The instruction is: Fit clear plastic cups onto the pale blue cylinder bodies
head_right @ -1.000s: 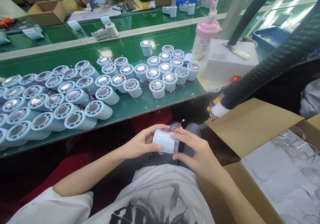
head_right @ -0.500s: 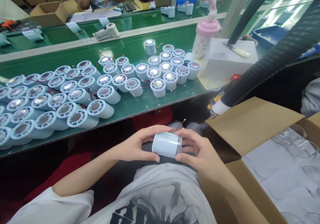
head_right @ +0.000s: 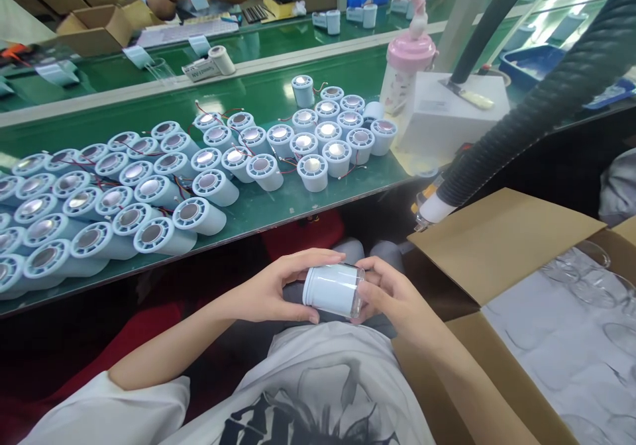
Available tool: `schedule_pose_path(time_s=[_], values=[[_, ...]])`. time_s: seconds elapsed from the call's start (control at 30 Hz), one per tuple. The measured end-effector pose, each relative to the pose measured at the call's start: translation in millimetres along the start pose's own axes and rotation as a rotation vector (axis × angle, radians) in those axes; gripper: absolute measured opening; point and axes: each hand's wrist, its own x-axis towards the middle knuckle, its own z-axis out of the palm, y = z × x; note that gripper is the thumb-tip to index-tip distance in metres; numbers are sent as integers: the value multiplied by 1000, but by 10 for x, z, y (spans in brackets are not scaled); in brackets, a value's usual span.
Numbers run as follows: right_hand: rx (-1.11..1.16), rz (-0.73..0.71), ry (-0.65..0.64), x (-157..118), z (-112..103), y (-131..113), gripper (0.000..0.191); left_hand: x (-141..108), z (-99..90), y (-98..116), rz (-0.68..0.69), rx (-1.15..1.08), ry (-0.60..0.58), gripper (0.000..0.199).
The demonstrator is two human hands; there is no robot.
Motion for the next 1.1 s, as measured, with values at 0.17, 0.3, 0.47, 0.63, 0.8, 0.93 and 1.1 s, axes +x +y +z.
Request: schedule_pose_path(time_s=[0.17, 0.3, 0.47, 0.63, 0.8, 0.93, 1.1], values=[[45, 64, -18, 19, 43, 11, 44, 1, -4, -10, 8, 24, -7, 72], [99, 127, 13, 24, 109, -5, 53, 9, -5, -20, 14, 7, -15, 72], [149, 244, -25, 42, 138, -14, 63, 18, 5, -36, 56, -8, -18, 74], [164, 336, -135, 50, 132, -34, 71, 22, 23, -39, 75, 11, -13, 71], [-89, 199, -42, 37, 103, 55, 73, 3, 72, 34, -37, 16, 44, 63], [-571, -472, 265, -4, 14, 184, 28, -14, 103, 77, -174, -127, 65, 65], [-749, -737, 44, -79, -57, 218, 60, 0, 84, 71, -248, -239, 10, 69]])
